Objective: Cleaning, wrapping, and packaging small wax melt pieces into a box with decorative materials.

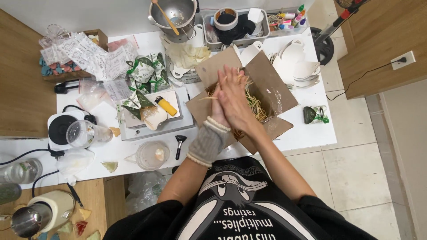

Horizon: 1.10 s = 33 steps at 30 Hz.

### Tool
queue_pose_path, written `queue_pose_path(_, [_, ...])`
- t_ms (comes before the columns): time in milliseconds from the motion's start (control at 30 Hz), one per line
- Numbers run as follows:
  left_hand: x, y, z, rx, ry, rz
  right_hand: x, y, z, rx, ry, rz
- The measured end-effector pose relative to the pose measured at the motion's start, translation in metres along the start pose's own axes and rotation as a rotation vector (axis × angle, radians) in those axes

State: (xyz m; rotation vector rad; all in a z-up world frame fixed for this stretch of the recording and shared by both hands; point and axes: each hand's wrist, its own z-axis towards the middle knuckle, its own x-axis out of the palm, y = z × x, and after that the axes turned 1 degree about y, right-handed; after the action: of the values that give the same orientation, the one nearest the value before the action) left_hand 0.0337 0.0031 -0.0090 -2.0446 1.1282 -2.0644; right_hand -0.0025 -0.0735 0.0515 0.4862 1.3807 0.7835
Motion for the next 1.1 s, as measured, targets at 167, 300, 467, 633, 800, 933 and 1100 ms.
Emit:
queue_pose_path(167, [0.021, -0.030, -0.011, -0.017, -0.020, -0.215, -0.016, 0.005, -0.025, 0.080, 0.131, -0.025])
queue_pose_path(300, [0.031, -0.024, -0.020, -0.079, -0.024, 0.037, -0.013, 0.028, -0.024, -0.031, 0.191, 0.045])
queue_pose_path(467, [0.030, -0.036, -0.026, -0.062, -0.027, -0.192, -0.019, 0.001, -0.019, 0.057, 0.061, 0.033])
queue_pose_path(633, [-0.006, -0.012, -0.008, -0.016, 0.053, -0.060, -0.004, 0.029, -0.037, -0.081, 0.085, 0.052])
queue_pose_path(800, [0.031, -0.040, -0.029, -0.080, -0.071, -0.044, -0.030, 0.028, -0.021, 0.059, 0.136, -0.291])
queue_pose_path(933, [-0.016, -0.030, -0.006, -0.037, -0.062, 0.010, -0.016, 0.019, -0.062, -0.069, 0.179, -0.270])
queue_pose_path(1100, [0.000, -0.059, -0.015, -0.043, 0.186, -0.232, -0.043, 0.034, -0.039, -0.108, -0.414, 0.668])
